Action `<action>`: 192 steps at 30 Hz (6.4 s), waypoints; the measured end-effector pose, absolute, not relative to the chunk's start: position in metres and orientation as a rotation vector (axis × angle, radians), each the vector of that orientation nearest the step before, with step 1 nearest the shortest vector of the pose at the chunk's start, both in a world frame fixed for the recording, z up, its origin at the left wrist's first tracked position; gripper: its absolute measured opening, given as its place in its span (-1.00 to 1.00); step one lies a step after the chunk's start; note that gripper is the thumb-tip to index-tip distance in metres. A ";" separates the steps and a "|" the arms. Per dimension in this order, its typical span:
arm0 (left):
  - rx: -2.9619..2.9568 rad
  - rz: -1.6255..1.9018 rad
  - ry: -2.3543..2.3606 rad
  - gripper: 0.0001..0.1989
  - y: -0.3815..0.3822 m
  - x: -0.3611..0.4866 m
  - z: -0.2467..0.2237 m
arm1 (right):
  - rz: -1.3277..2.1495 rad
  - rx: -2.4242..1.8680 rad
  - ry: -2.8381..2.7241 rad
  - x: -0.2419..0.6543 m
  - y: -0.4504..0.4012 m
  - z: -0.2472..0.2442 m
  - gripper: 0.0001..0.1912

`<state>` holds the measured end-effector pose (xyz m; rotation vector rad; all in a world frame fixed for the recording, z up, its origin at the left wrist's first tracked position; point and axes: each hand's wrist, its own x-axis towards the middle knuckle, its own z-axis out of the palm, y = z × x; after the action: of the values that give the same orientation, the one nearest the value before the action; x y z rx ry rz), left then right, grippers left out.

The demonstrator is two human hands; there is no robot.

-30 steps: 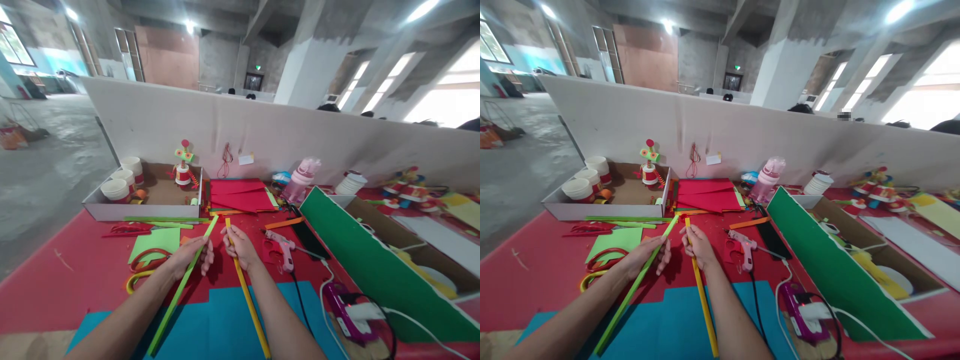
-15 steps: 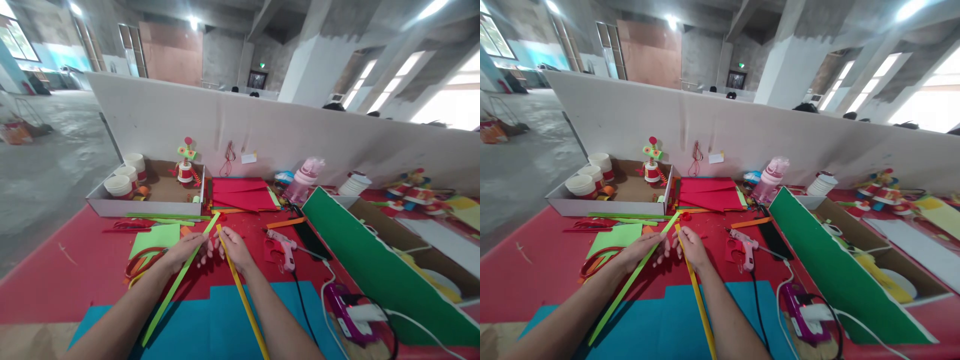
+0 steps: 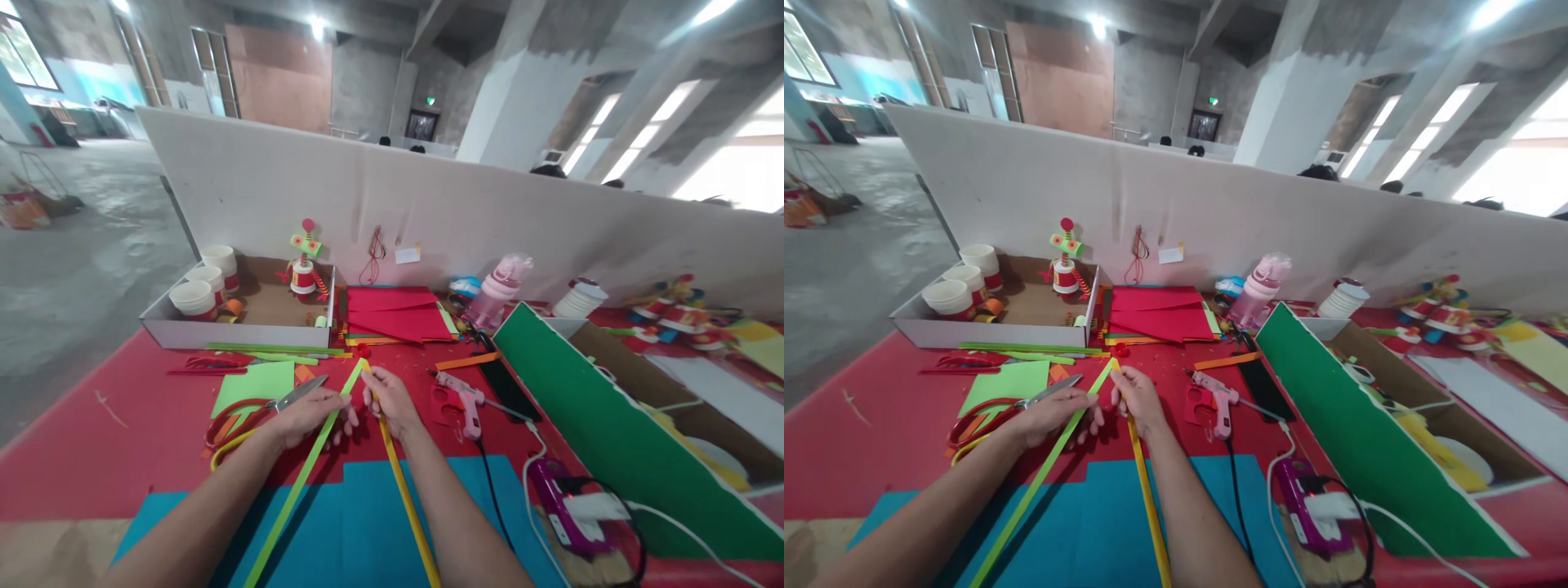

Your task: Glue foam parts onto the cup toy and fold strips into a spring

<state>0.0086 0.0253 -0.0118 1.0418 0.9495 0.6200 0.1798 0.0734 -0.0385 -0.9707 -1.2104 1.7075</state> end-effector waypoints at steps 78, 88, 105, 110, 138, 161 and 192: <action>1.100 0.983 1.114 -0.68 0.023 0.026 0.003 | 2.172 -0.747 -1.145 0.171 0.061 -0.044 -0.60; 0.896 1.286 1.216 -0.78 0.037 0.008 -0.008 | 1.778 -0.803 -1.396 0.166 0.059 -0.042 -0.54; 0.799 1.359 1.118 -0.75 0.041 -0.005 -0.010 | 1.946 -0.740 -1.386 0.173 0.054 -0.034 -0.66; 0.793 1.364 1.124 -0.75 0.042 -0.006 -0.011 | 2.061 -0.668 -1.373 0.176 0.053 -0.034 -0.61; 1.384 0.670 1.101 -0.65 0.022 0.010 -0.002 | 1.771 -0.756 -0.648 0.171 0.076 -0.048 -0.67; 1.209 0.849 1.148 -0.61 0.028 0.005 -0.012 | 1.722 -0.837 -0.977 0.167 0.063 -0.037 -0.73; 1.161 0.851 1.090 -0.61 0.028 0.003 -0.015 | 1.742 -0.829 -0.926 0.167 0.065 -0.039 -0.73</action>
<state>0.0034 0.0285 -0.0151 1.1607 1.0901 0.8514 0.1665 0.0647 -0.0390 -0.8287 -0.9255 1.7417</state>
